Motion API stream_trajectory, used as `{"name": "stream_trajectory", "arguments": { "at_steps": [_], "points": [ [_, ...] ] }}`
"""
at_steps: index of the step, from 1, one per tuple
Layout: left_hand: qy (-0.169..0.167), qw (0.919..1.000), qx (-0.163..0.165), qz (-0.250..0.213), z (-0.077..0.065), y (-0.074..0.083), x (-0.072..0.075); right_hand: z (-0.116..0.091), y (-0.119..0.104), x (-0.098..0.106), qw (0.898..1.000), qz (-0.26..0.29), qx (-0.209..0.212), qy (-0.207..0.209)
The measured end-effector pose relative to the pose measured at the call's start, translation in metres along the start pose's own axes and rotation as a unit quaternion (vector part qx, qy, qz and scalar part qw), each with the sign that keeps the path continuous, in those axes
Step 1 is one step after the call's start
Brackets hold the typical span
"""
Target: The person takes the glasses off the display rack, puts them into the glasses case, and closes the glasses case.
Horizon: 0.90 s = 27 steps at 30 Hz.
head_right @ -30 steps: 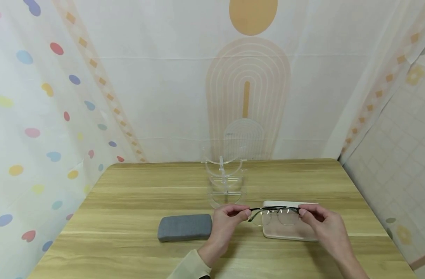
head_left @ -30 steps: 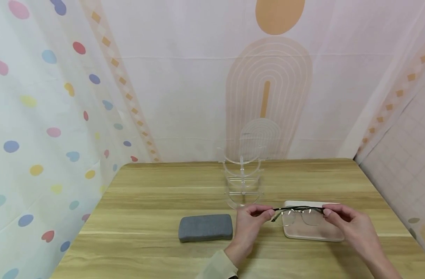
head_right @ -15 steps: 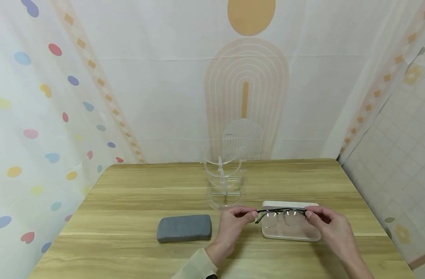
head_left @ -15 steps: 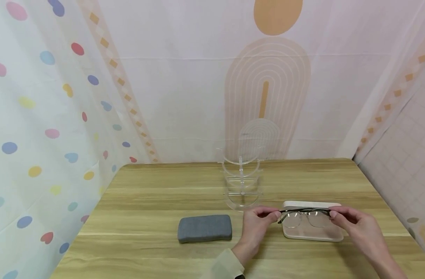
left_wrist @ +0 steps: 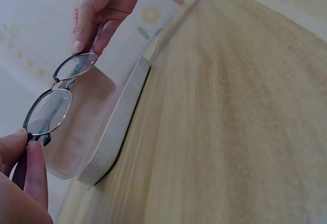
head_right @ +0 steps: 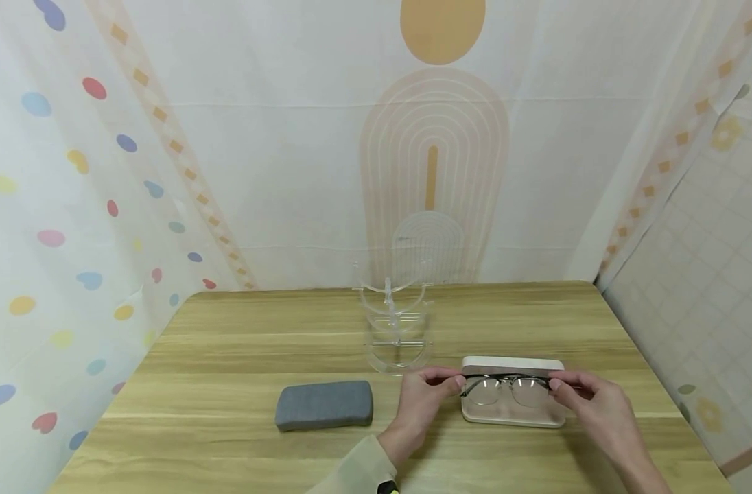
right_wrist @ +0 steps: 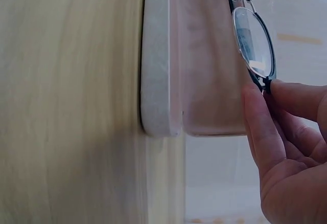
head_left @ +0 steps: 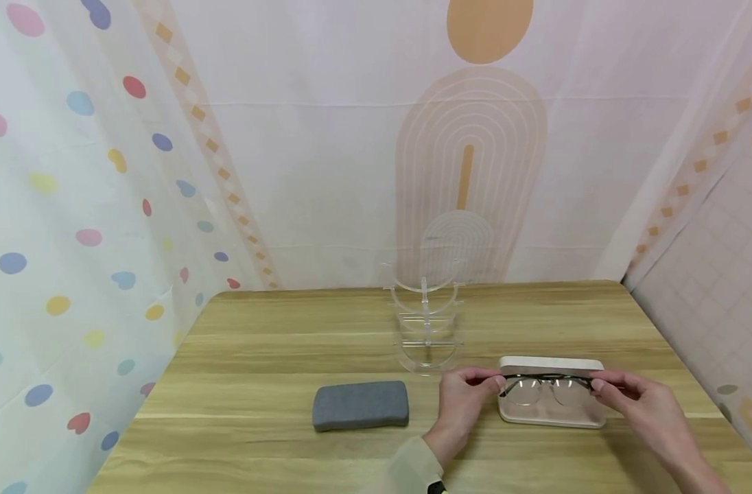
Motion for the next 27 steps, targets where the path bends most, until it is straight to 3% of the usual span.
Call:
{"name": "stream_trajectory", "arguments": {
  "at_steps": [13,27],
  "points": [
    [-0.008,1.0,-0.004,-0.004,0.003,-0.009,-0.009,0.003,0.009,0.003,0.999,-0.04,0.011,-0.004],
    [0.009,0.9954,-0.015,0.095,0.008,-0.013,-0.007,0.008,0.018,-0.002,0.996,-0.089,0.001,-0.032]
  ]
}}
Point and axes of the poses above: each hand's wrist, its own z-axis towards the middle knuckle, its own x-axis out of the back of the hand, y = z × x, the point moved 9 cm from there along z, towards the middle knuckle, and after that the axes turned 7 degrees about z, right-handed, at the moved point
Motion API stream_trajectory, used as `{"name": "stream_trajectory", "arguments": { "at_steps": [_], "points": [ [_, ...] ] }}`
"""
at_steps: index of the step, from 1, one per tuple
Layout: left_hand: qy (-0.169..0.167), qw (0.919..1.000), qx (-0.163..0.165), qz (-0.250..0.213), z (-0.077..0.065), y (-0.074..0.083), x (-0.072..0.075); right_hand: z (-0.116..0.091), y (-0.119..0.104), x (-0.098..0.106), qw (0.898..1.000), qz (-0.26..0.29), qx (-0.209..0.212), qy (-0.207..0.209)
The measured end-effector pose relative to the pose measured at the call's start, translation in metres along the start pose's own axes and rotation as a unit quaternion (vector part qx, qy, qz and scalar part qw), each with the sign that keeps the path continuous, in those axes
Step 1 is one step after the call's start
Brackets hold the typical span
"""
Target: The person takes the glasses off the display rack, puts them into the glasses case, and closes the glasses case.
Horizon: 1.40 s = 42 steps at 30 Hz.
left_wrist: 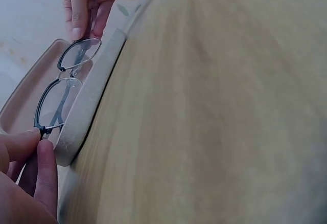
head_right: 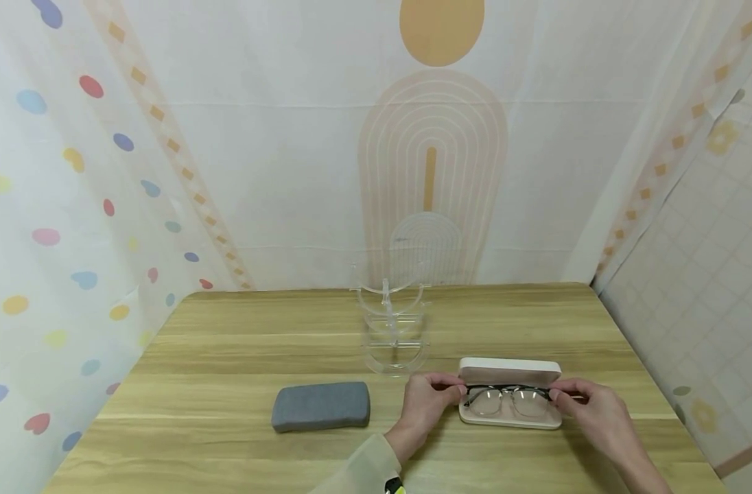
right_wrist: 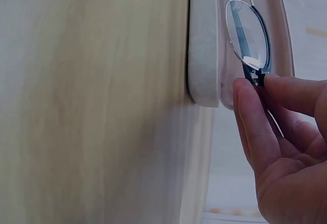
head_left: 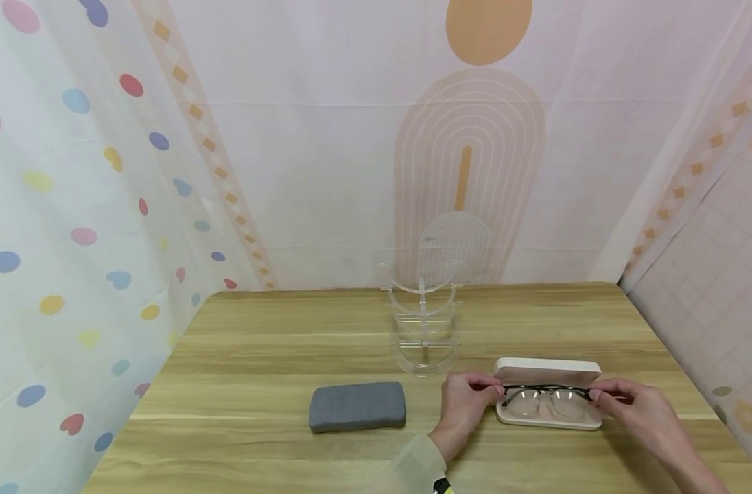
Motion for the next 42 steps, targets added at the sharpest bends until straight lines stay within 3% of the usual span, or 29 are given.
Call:
{"name": "stream_trajectory", "arguments": {
  "at_steps": [6,19,27,31,36,42],
  "points": [
    [0.006,0.9992,-0.01,0.039,0.001,0.0,0.001,0.004,0.003,-0.003,1.0,-0.014,0.016,-0.001],
    [-0.01,0.9984,-0.018,0.053,0.001,0.003,0.0,0.007,0.005,-0.005,0.999,-0.043,0.023,-0.023],
    [-0.015,0.9998,0.011,-0.004,0.001,-0.001,0.006,0.01,0.014,0.004,0.999,-0.041,-0.01,-0.022],
    [0.006,0.9992,0.011,-0.038,0.003,-0.001,0.012,0.01,0.019,0.014,0.999,0.003,-0.032,-0.001],
    [0.018,0.997,0.02,-0.073,0.008,0.0,0.014,0.014,0.015,0.017,0.996,0.082,-0.025,0.014],
    [0.002,0.998,0.036,-0.052,0.01,0.006,0.006,0.018,0.01,-0.001,0.987,0.137,-0.052,-0.066]
  ]
}}
Point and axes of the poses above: each hand's wrist, its own z-axis towards the middle knuckle, its own x-axis out of the back of the hand, y = z × x, the point moved 9 cm from there along z, towards the middle knuckle, and after that the axes turned 7 degrees about z, right-handed, at the moved point
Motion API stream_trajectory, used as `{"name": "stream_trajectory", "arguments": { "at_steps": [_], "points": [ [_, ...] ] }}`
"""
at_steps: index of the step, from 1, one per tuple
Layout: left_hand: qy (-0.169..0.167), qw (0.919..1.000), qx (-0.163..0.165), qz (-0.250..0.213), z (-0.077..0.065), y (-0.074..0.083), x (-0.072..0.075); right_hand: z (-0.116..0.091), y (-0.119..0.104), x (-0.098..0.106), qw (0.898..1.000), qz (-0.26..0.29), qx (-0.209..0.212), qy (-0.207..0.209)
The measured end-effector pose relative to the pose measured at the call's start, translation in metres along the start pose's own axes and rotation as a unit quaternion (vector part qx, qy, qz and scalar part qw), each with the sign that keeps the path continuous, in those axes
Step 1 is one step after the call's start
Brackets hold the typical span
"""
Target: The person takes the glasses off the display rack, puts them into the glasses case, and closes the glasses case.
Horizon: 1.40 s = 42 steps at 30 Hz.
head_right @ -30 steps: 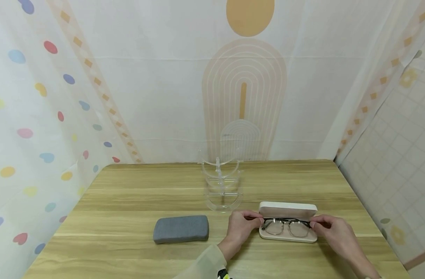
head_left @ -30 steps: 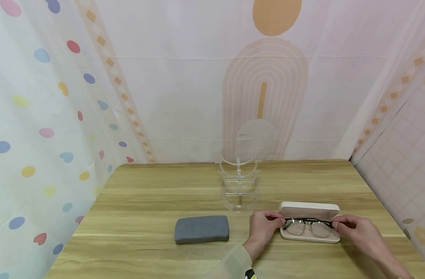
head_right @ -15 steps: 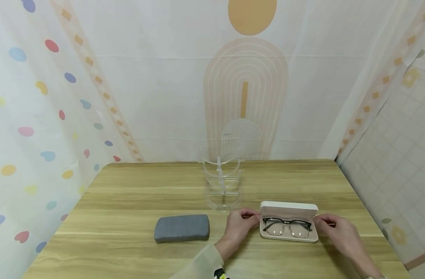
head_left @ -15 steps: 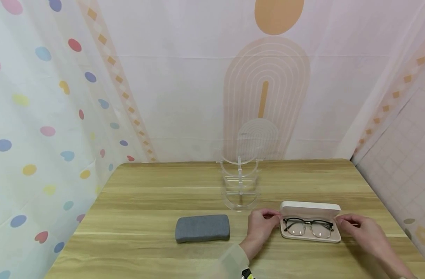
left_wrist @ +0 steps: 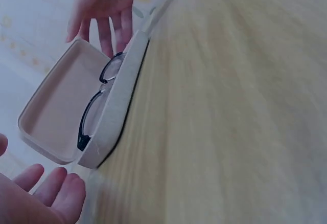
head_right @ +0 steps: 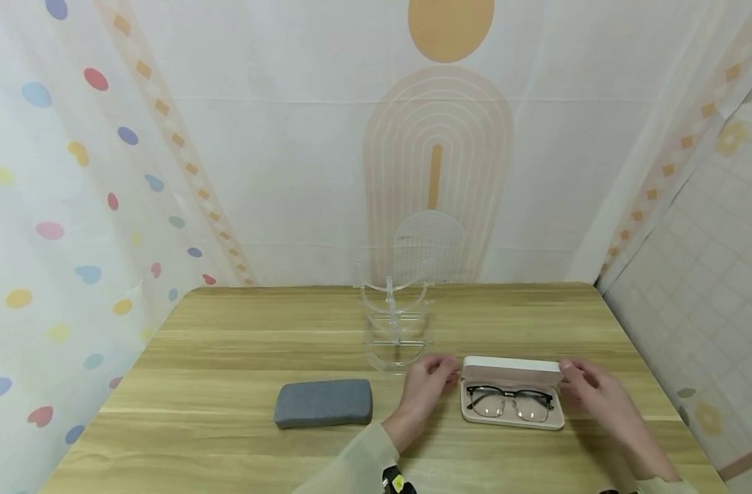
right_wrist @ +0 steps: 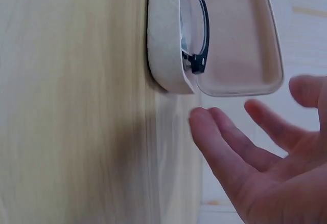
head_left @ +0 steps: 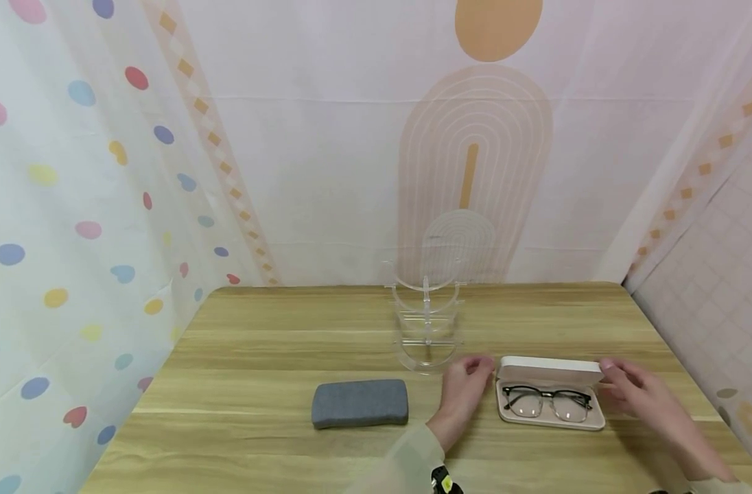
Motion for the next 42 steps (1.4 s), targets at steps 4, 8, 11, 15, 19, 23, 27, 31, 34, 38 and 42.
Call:
{"name": "stream_trajectory", "arguments": {
  "at_steps": [4,8,11,15,19,23,27,31,34,38,42],
  "points": [
    [-0.028,0.9993,0.025,0.001,0.0,0.001,-0.008,0.003,0.002,-0.012,0.999,0.027,-0.032,-0.034],
    [-0.039,0.9983,0.034,0.028,0.001,0.001,-0.012,0.004,0.003,-0.016,0.998,0.026,-0.044,-0.046],
    [-0.035,0.9972,0.03,0.059,0.003,0.001,-0.011,0.006,0.004,-0.016,0.997,0.021,-0.046,-0.05],
    [-0.045,0.9971,0.034,0.05,0.003,-0.001,-0.013,0.007,0.005,-0.016,0.997,0.03,-0.04,-0.059],
    [-0.062,0.9968,0.047,0.015,0.003,-0.004,-0.015,0.007,0.011,-0.016,0.993,0.055,-0.049,-0.093],
    [-0.078,0.9953,0.057,-0.005,0.003,-0.006,-0.016,0.008,0.018,-0.015,0.986,0.081,-0.049,-0.135],
    [-0.098,0.9934,0.057,-0.015,0.001,-0.007,-0.017,0.008,0.017,-0.015,0.978,0.114,-0.009,-0.177],
    [-0.116,0.9917,0.051,-0.02,0.0,-0.007,-0.018,0.005,0.012,-0.013,0.969,0.133,0.036,-0.206],
    [-0.128,0.9903,0.048,-0.027,-0.002,-0.007,-0.018,0.004,0.011,-0.013,0.967,0.126,0.055,-0.213],
    [-0.149,0.9881,0.035,-0.021,-0.005,-0.006,-0.015,0.0,0.007,-0.013,0.965,0.108,0.096,-0.22],
    [-0.172,0.985,0.013,0.0,-0.008,-0.005,-0.014,-0.005,0.001,-0.013,0.959,0.085,0.152,-0.223]
  ]
}}
Point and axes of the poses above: each hand's wrist, its own z-axis towards the middle knuckle, its own x-axis out of the back of the hand, y = z × x, the point moved 9 cm from there along z, towards the middle knuckle, and after that the axes turned 7 degrees about z, right-handed, at the moved point
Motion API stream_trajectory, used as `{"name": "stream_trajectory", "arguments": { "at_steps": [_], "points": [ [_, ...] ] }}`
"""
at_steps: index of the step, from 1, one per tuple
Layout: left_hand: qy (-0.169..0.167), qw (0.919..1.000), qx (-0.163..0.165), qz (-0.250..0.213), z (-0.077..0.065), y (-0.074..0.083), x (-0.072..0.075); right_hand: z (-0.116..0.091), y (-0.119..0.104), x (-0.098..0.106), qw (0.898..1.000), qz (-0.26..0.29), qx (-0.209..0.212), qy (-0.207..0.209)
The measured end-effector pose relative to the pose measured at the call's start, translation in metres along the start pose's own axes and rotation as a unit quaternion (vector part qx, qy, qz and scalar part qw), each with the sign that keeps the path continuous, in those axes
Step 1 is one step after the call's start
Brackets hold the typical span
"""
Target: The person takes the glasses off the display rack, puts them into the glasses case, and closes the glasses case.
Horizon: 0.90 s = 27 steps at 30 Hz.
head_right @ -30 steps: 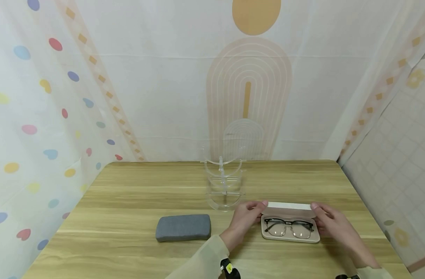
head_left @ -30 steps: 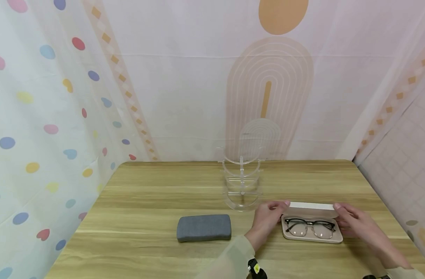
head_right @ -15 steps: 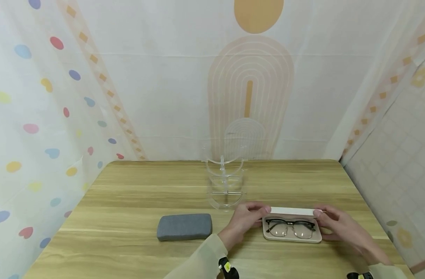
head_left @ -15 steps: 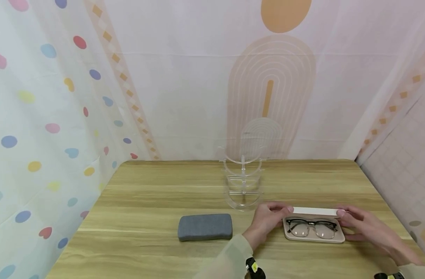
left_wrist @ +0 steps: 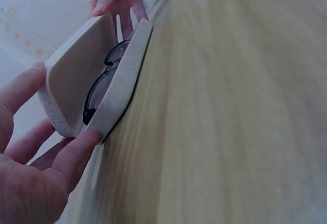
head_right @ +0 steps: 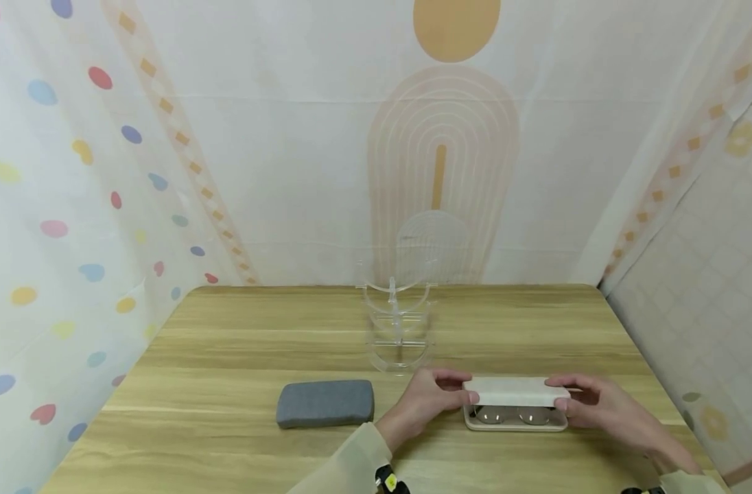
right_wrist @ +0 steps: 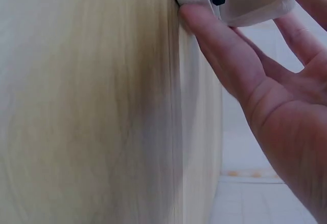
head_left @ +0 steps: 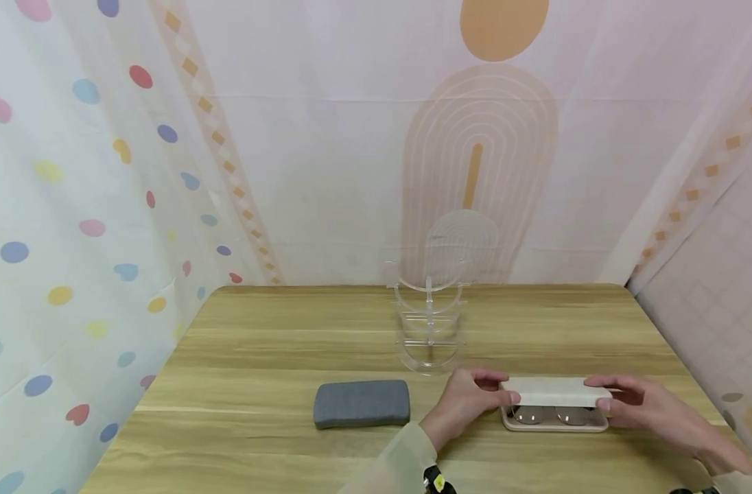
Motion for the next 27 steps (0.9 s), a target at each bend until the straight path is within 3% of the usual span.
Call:
{"name": "stream_trajectory", "arguments": {
  "at_steps": [6,13,21,27],
  "points": [
    [-0.013,0.9995,-0.021,0.02,-0.0032,0.0012,0.0002,-0.001,-0.0068,-0.0035,0.998,-0.054,0.045,0.005],
    [0.002,0.9985,-0.03,0.045,-0.0065,0.0003,-0.0012,-0.0069,-0.008,-0.0003,0.988,-0.14,0.036,0.059],
    [0.022,0.9915,-0.07,0.107,-0.0101,0.0031,-0.0012,-0.0087,-0.0053,0.001,0.985,-0.152,0.024,0.08],
    [0.021,0.9906,-0.071,0.115,-0.0107,0.004,-0.0029,-0.0057,-0.0018,0.0019,0.986,-0.149,0.023,0.069]
  ]
}}
Point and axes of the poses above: each hand's wrist, its own z-axis towards the middle knuckle, its own x-axis out of the back of the hand, y = z × x, the point moved 9 cm from there along z, towards the middle knuckle, and after that the axes turned 7 degrees about z, right-handed, at the moved point
